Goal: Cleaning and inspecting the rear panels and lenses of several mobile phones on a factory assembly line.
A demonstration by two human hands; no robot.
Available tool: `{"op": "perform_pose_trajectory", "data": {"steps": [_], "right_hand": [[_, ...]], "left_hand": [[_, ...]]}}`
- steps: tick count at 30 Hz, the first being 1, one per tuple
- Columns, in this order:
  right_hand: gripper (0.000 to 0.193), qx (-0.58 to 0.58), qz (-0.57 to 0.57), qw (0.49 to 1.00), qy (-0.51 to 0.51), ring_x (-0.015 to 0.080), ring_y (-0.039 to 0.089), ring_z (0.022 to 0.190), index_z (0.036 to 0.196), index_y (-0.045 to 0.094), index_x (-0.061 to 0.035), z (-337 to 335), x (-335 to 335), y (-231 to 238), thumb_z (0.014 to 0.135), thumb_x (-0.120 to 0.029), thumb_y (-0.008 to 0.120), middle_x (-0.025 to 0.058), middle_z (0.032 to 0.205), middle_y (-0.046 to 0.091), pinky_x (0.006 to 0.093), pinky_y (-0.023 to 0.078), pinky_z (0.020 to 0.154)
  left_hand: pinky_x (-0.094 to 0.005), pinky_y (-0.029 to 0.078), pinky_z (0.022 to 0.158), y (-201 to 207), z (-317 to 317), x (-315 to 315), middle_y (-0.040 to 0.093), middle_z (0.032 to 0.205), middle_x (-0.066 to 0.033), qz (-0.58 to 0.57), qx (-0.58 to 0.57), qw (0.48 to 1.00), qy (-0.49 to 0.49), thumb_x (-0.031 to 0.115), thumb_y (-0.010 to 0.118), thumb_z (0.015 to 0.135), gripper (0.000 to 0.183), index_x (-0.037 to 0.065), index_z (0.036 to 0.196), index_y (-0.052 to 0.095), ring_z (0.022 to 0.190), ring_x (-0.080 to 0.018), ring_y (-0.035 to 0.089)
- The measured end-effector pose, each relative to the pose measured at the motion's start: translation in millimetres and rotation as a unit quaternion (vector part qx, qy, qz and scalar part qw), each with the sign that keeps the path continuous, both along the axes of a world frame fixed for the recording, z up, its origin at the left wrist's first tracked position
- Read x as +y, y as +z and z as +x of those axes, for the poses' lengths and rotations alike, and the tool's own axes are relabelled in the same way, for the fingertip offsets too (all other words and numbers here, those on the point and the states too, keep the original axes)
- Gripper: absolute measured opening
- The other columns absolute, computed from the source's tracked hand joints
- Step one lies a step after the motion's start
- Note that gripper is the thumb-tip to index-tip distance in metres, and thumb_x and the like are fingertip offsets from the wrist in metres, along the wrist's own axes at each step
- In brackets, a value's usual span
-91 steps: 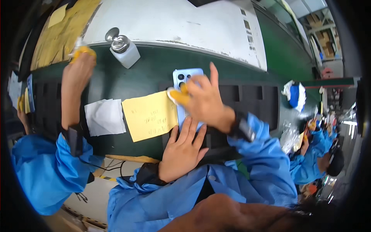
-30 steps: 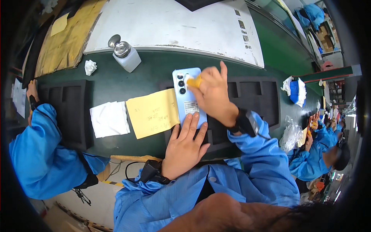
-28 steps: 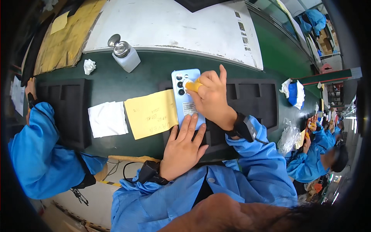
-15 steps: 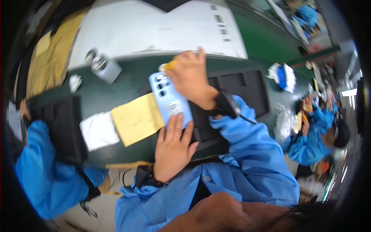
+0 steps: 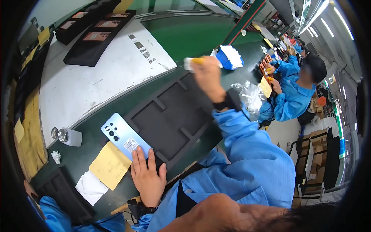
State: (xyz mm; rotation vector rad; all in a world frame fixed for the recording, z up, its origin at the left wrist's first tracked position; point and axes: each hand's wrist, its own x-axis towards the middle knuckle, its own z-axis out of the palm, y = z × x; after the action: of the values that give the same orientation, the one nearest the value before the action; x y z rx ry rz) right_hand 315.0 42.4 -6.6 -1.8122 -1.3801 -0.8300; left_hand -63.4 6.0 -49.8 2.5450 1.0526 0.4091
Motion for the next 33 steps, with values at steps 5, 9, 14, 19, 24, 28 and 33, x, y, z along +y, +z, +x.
{"op": "perform_pose_trajectory", "data": {"steps": [5,9,14,19,24,28,33], "right_hand": [[0.024,0.166,-0.227,0.931,-0.233,0.0357,0.064,0.09,0.096,0.074,-0.0063,97.5,-107.6,-46.5,0.088,-0.028,0.067,0.0144,0.095,0.069,0.0473,0.05,0.077],[0.029,0.136,-0.141,0.96,-0.198,0.0357,0.067,0.092,0.109,0.072,-0.0076,138.1,-101.8,-60.0,0.088,-0.027,0.068,0.0157,0.099,0.069,0.0451,0.053,0.079],[0.03,0.101,-0.209,0.942,-0.242,0.0392,0.067,0.093,0.117,0.068,-0.0085,164.0,-53.5,-62.4,0.088,-0.018,0.063,0.0191,0.104,0.068,0.0478,0.053,0.081],[0.019,0.091,-0.352,0.883,-0.296,0.0371,0.07,0.093,0.103,0.068,-0.0087,178.6,-30.5,-85.0,0.088,-0.012,0.056,0.0174,0.105,0.068,0.048,0.057,0.078],[0.02,0.022,-0.167,0.964,-0.206,0.0352,0.069,0.092,0.107,0.07,-0.0108,174.7,-59.9,-65.5,0.094,-0.02,0.058,0.0146,0.099,0.071,0.0449,0.054,0.077],[0.024,0.21,-0.102,0.972,0.032,0.0216,0.066,0.074,0.112,0.071,-0.0046,67.3,-13.8,8.7,0.091,-0.016,0.069,0.0115,0.089,0.07,0.0314,0.052,0.068],[0.016,0.202,-0.166,0.908,0.328,0.0261,0.067,0.073,0.101,0.071,-0.004,-150.8,76.7,38.7,0.087,-0.01,0.071,0.0141,0.089,0.067,0.034,0.052,0.065]], "left_hand": [[-0.0516,0.034,0.108,0.1,1.7,-0.1,0.038,0.154,-0.0194,0.0,0.016,1.0,0.001,0.026,0.068,0.085,0.055,0.007,0.136,0.057,0.143,-0.0398,0.033],[-0.0526,0.036,0.106,0.7,5.9,-0.7,0.04,0.15,-0.0248,0.018,0.028,0.999,-0.009,0.028,0.065,0.087,0.053,0.004,0.134,0.058,0.139,-0.0443,0.036],[-0.0525,0.036,0.107,1.5,7.1,-1.5,0.041,0.15,-0.0239,0.018,0.034,0.999,0.006,0.027,0.066,0.086,0.053,0.004,0.133,0.059,0.138,-0.0442,0.038],[-0.0492,0.036,0.108,8.7,2.9,-5.6,0.044,0.149,-0.0214,0.005,0.008,0.999,0.039,0.02,0.069,0.083,0.05,0.006,0.13,0.061,0.138,-0.0427,0.039],[-0.0476,0.039,0.107,5.4,1.8,-1.0,0.047,0.145,-0.02,0.02,-0.023,0.999,0.021,0.03,0.071,0.084,0.05,0.01,0.128,0.062,0.135,-0.0394,0.044],[-0.0462,0.038,0.108,0.1,-2.2,-2.8,0.046,0.145,-0.02,0.035,-0.055,0.998,0.013,0.033,0.069,0.086,0.049,0.009,0.128,0.062,0.135,-0.0376,0.044],[-0.0447,0.038,0.109,-0.8,-6.4,-7.3,0.046,0.145,-0.0202,0.038,-0.07,0.996,0.031,0.034,0.066,0.088,0.047,0.007,0.127,0.063,0.136,-0.0369,0.042]]}}
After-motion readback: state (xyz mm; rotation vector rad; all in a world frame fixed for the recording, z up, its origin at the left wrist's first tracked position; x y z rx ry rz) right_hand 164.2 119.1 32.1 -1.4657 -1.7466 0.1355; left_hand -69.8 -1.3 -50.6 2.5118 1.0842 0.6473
